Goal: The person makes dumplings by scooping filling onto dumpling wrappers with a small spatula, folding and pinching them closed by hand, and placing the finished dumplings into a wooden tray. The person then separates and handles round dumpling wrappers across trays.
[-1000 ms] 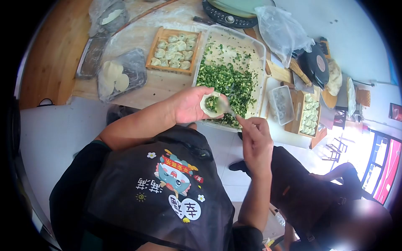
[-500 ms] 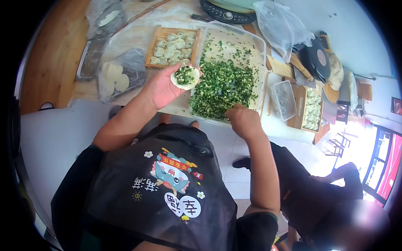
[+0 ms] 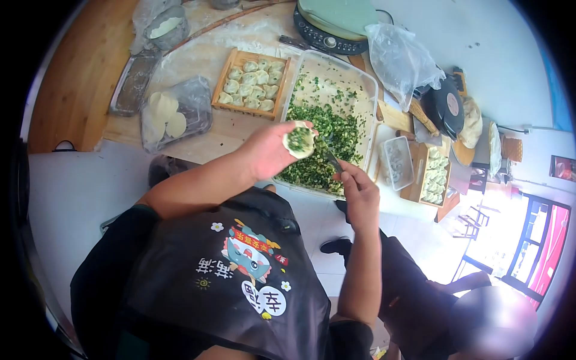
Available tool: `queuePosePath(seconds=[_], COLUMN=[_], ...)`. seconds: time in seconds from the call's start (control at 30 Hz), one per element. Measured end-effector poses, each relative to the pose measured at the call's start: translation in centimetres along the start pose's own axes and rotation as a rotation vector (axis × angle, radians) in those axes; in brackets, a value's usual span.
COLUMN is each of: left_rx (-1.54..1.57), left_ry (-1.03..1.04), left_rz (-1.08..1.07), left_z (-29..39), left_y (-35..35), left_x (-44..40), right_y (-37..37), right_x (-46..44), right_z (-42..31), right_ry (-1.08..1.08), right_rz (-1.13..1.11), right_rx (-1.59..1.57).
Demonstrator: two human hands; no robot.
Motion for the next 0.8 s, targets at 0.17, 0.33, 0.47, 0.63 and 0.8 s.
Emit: queuePosePath(seconds=[0.17, 0.33, 0.47, 0.63, 0.8], left_rx=[0.123, 0.141, 0.066, 0.021, -0.031], left_ry=[-0.019, 0.017, -0.066, -0.101, -0.102], left_rz=[0.068, 0.068, -0.016, -0.022, -0.073], left_z=[-2.7, -3.1, -2.0, -3.3, -2.7], left_y=[3.8, 4.5, 5.5, 7.2, 6.7], left_x=[-0.8, -1.8, -1.6, -1.0, -1.4], right_y=[4.1, 2.8, -0.1, -1.3, -3.7], right_x=[2.6, 4.4, 4.6, 3.1, 3.5], right_z=[-1.9, -0.5, 0.1, 0.2, 1.9], right_ry=[-0.538, -0.524, -0.590, -0.552, -0.405], right_rz=[0.340, 0.350, 0.473, 0.370, 0.333], right_rx=[0.684, 0.968, 0.763, 1.055, 0.368])
Point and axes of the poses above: each hand's wrist, its own x-axis away from the middle knuckle, its own y-axis out of the palm, z = x × y, the point moved 3 cm from there along -x, towards the middle knuckle
